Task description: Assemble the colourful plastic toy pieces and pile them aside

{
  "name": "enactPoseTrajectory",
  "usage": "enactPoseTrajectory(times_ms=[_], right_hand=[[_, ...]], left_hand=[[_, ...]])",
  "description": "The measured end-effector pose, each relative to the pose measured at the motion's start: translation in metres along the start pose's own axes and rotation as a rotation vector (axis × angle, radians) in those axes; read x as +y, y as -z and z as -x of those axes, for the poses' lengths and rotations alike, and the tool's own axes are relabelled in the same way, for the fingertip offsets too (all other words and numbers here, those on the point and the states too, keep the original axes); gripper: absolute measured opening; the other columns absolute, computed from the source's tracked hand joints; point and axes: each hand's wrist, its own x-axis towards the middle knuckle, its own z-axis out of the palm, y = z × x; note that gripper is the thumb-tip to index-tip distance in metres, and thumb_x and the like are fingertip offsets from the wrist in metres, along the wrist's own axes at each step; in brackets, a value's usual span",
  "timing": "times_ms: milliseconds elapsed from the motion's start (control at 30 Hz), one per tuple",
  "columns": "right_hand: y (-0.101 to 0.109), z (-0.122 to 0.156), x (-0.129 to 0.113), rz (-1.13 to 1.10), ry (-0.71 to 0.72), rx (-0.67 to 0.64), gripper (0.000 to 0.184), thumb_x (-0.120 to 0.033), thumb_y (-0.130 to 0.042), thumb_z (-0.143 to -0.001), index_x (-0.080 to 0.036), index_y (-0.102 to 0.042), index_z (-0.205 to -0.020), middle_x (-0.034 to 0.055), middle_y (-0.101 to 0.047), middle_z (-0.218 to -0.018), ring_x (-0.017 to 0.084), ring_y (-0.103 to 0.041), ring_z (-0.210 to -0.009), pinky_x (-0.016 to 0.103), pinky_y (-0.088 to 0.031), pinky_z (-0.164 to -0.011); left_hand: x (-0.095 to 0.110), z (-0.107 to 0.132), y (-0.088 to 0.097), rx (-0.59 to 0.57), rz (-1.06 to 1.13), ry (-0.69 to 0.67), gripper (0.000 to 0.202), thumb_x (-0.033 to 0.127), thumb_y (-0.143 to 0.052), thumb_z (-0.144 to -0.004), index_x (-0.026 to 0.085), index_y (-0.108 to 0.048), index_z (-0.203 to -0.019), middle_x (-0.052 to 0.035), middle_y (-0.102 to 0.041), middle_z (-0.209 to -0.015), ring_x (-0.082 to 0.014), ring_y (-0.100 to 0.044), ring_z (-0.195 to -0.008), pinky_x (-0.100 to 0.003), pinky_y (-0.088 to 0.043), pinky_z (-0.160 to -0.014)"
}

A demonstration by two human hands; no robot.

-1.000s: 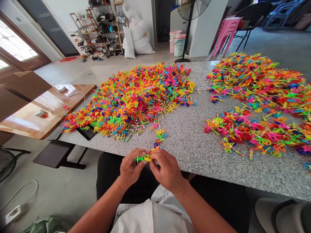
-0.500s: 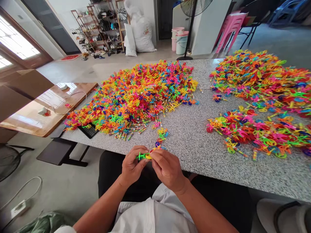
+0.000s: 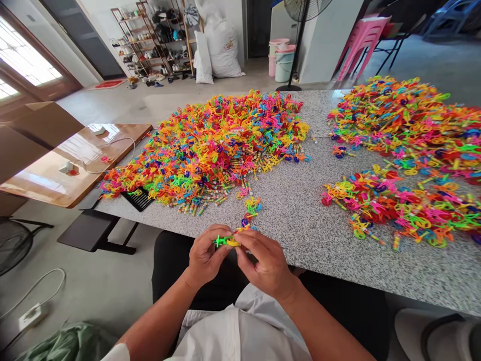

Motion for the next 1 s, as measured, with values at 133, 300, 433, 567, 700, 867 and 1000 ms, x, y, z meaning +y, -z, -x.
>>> enactPoseTrajectory(times_ms=[133,300,433,567,700,867,1000], right_hand=[[0.0,0.004,-0.002,-0.181,-0.215,0.005,0.027,-0.011,-0.061,-0.096,-0.026,-0.074,-0.115,0.0043,-0.077,-0.104,0.019,-0.076,-0.095,0.034,-0.064,-0.087],[0.004,-0.002,-0.006,-0.277,-0.379,-0.03,0.019,-0.017,-0.06,-0.1,-0.025,-0.078,-0.103,0.0036,-0.078,-0.099,0.016,-0.075,-0.081,0.027,-0.065,-0.071],[0.011,-0.007,-0.009,-0.072,-0.153,-0.067,0.025,-0.011,-0.059,-0.098,-0.024,-0.075,-0.111,0.0038,-0.079,-0.101,0.018,-0.076,-0.095,0.031,-0.063,-0.089],[0.016,-0.005,-0.01,0.149,0.029,-0.115,0.037,-0.01,-0.059,-0.095,-0.019,-0.066,-0.13,0.0094,-0.076,-0.117,0.021,-0.074,-0.107,0.033,-0.062,-0.094],[0.017,-0.004,-0.009,0.32,0.035,-0.184,0.036,-0.01,-0.057,-0.096,-0.019,-0.065,-0.129,0.0093,-0.076,-0.117,0.021,-0.075,-0.105,0.032,-0.062,-0.093],[0.014,0.0,0.004,0.358,-0.056,-0.269,0.028,-0.014,-0.056,-0.098,-0.02,-0.065,-0.123,0.0088,-0.076,-0.112,0.021,-0.075,-0.099,0.032,-0.062,-0.084],[0.01,0.004,0.016,0.346,-0.091,-0.318,0.016,-0.015,-0.057,-0.098,-0.02,-0.066,-0.11,0.0088,-0.075,-0.105,0.022,-0.074,-0.092,0.033,-0.06,-0.079]], left_hand=[[0.0,0.0,-0.001,-0.011,-0.028,-0.003,0.026,0.012,-0.068,-0.093,0.02,-0.067,-0.118,-0.0103,-0.071,-0.106,-0.02,-0.069,-0.101,-0.034,-0.057,-0.09],[0.002,-0.002,0.0,-0.027,-0.053,-0.031,0.025,0.013,-0.068,-0.093,0.02,-0.068,-0.118,-0.0095,-0.072,-0.105,-0.0191,-0.07,-0.101,-0.032,-0.057,-0.089],[0.002,-0.004,0.002,-0.071,-0.066,-0.086,0.026,0.015,-0.067,-0.094,0.02,-0.067,-0.12,-0.011,-0.072,-0.107,-0.0202,-0.07,-0.101,-0.034,-0.058,-0.088],[0.004,-0.007,0.005,-0.105,-0.093,-0.125,0.027,0.017,-0.067,-0.094,0.019,-0.067,-0.121,-0.0118,-0.072,-0.107,-0.02,-0.069,-0.1,-0.034,-0.058,-0.088],[0.006,-0.011,0.005,-0.142,-0.136,-0.109,0.026,0.016,-0.067,-0.095,0.019,-0.067,-0.121,-0.0115,-0.073,-0.108,-0.0194,-0.069,-0.1,-0.033,-0.058,-0.089],[0.005,-0.006,-0.006,-0.102,-0.063,0.216,0.016,0.026,-0.07,-0.095,0.019,-0.071,-0.109,-0.007,-0.076,-0.101,-0.0183,-0.071,-0.095,-0.031,-0.056,-0.088],[0.003,0.0,-0.017,-0.063,0.084,0.556,0.019,0.035,-0.071,-0.093,0.018,-0.074,-0.101,-0.0037,-0.076,-0.091,-0.0174,-0.07,-0.084,-0.028,-0.055,-0.08]])
